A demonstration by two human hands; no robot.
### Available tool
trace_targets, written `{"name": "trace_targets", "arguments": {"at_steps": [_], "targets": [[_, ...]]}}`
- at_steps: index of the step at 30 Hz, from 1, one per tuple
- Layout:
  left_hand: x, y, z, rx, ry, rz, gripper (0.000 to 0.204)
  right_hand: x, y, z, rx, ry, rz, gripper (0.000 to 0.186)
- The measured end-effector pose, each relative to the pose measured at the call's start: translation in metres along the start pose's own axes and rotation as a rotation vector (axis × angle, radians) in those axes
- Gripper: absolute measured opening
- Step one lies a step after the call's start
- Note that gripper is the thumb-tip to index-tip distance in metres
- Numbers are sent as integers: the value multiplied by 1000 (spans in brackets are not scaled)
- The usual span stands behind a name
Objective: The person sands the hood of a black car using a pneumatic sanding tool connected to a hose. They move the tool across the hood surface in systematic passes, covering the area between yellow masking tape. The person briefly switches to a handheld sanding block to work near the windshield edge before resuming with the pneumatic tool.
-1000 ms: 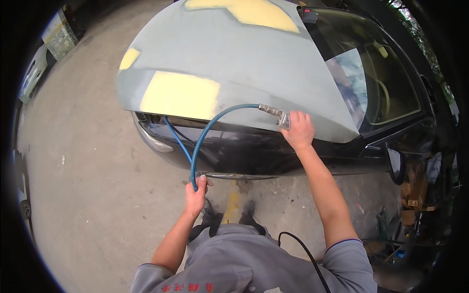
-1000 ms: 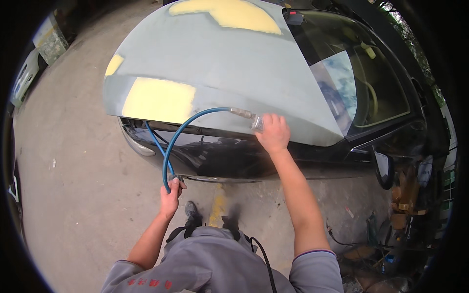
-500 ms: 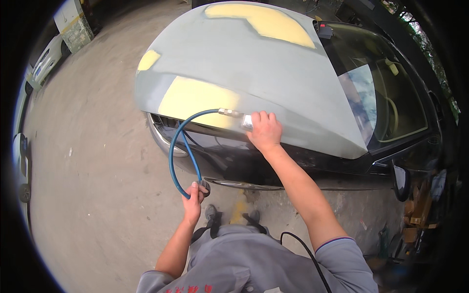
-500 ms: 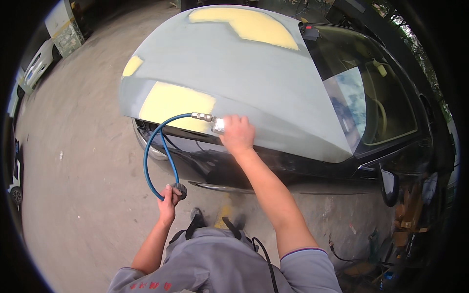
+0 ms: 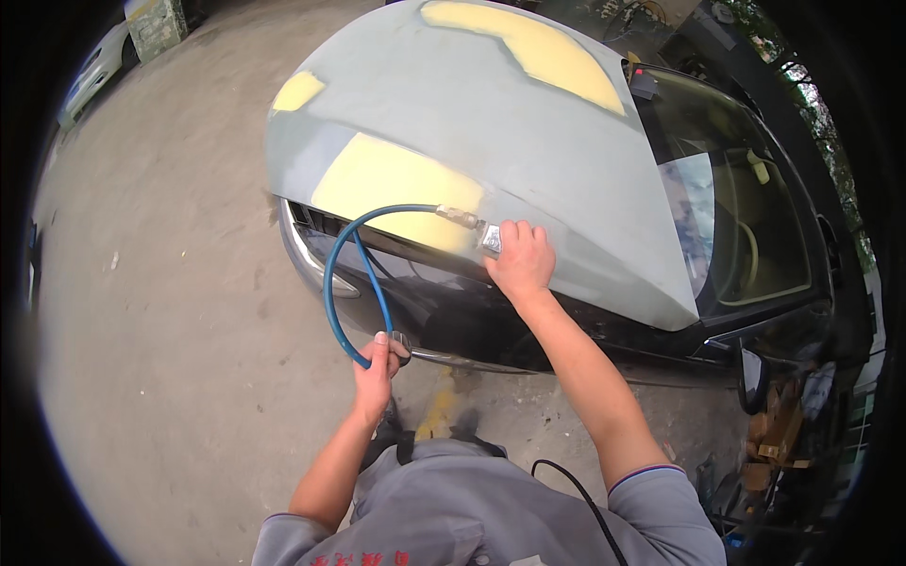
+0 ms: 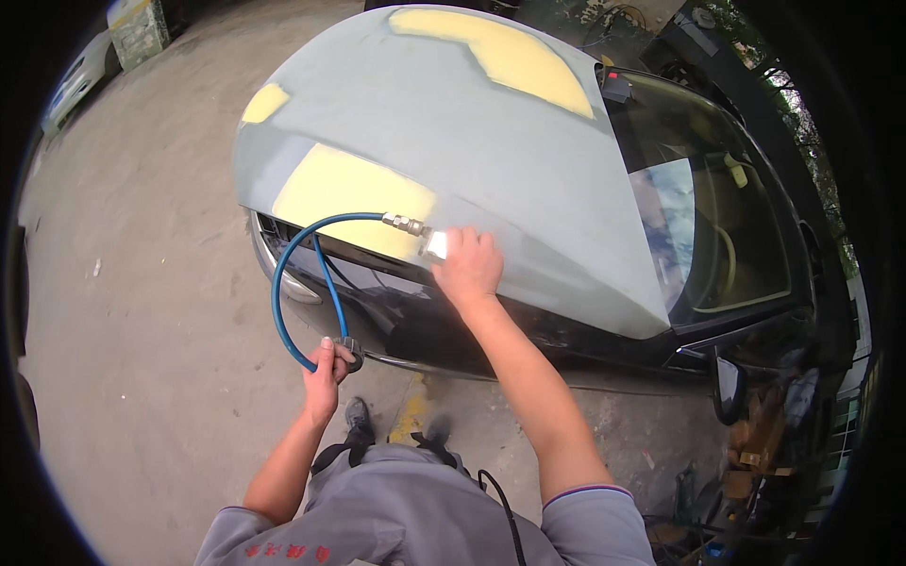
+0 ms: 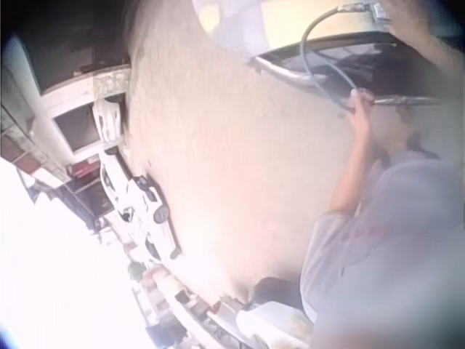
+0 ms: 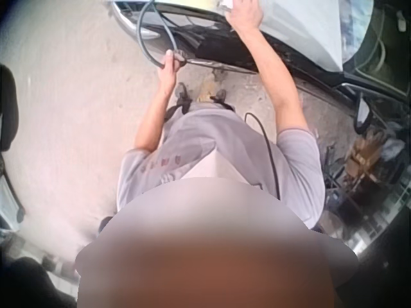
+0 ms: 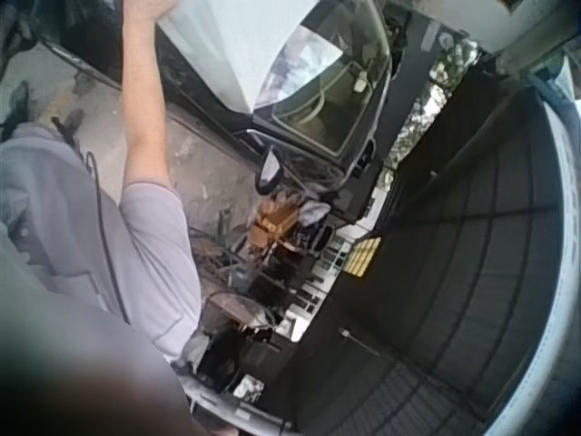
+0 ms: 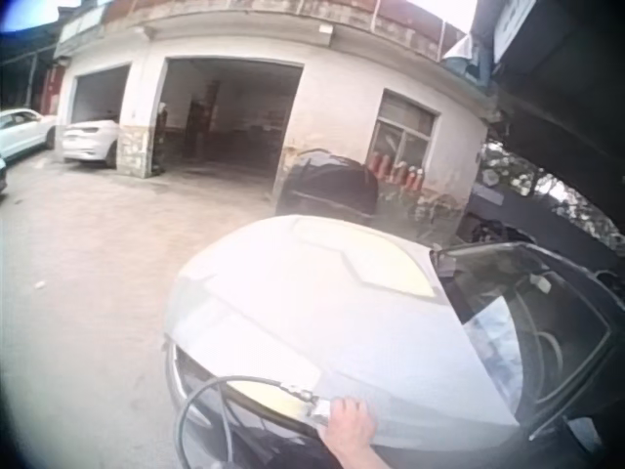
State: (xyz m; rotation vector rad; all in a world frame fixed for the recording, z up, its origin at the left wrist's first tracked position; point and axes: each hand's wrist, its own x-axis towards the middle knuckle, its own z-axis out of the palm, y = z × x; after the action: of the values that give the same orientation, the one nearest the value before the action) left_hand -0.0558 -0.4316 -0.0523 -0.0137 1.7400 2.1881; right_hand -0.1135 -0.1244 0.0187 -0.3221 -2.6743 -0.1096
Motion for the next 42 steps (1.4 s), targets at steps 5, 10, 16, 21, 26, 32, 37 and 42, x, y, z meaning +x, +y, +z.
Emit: {"name": "trace_targets", "arguments": {"at_steps": [5,10,16,21,26,32,37,42], "targets": [[0,1,3,17,-19,-35,61,39,8,11,12,96,9,49],[8,5,1,-42,-12,5,61,17,4,11,26,125,3,55],[-8,-11,-2,7,9,8,60,2,1,4,1,128,-2,56],[1,0,1,-39,-14,-8,59,18,16,8,-34,111,43,55],[-13,-8,-7,14,14,4,58,-12,-8,2,20,90,-32,51],[-1,0,-4,9,-22,-41,59,12,27,7,-58,135,46,53],[-8,-6,-3,34,-9,-11,61,-25,-10,3,-15,113,-4,59],[-9,-10,-6,47,-2,-1,60,-8,-27,14,-30,91,8,62]]}}
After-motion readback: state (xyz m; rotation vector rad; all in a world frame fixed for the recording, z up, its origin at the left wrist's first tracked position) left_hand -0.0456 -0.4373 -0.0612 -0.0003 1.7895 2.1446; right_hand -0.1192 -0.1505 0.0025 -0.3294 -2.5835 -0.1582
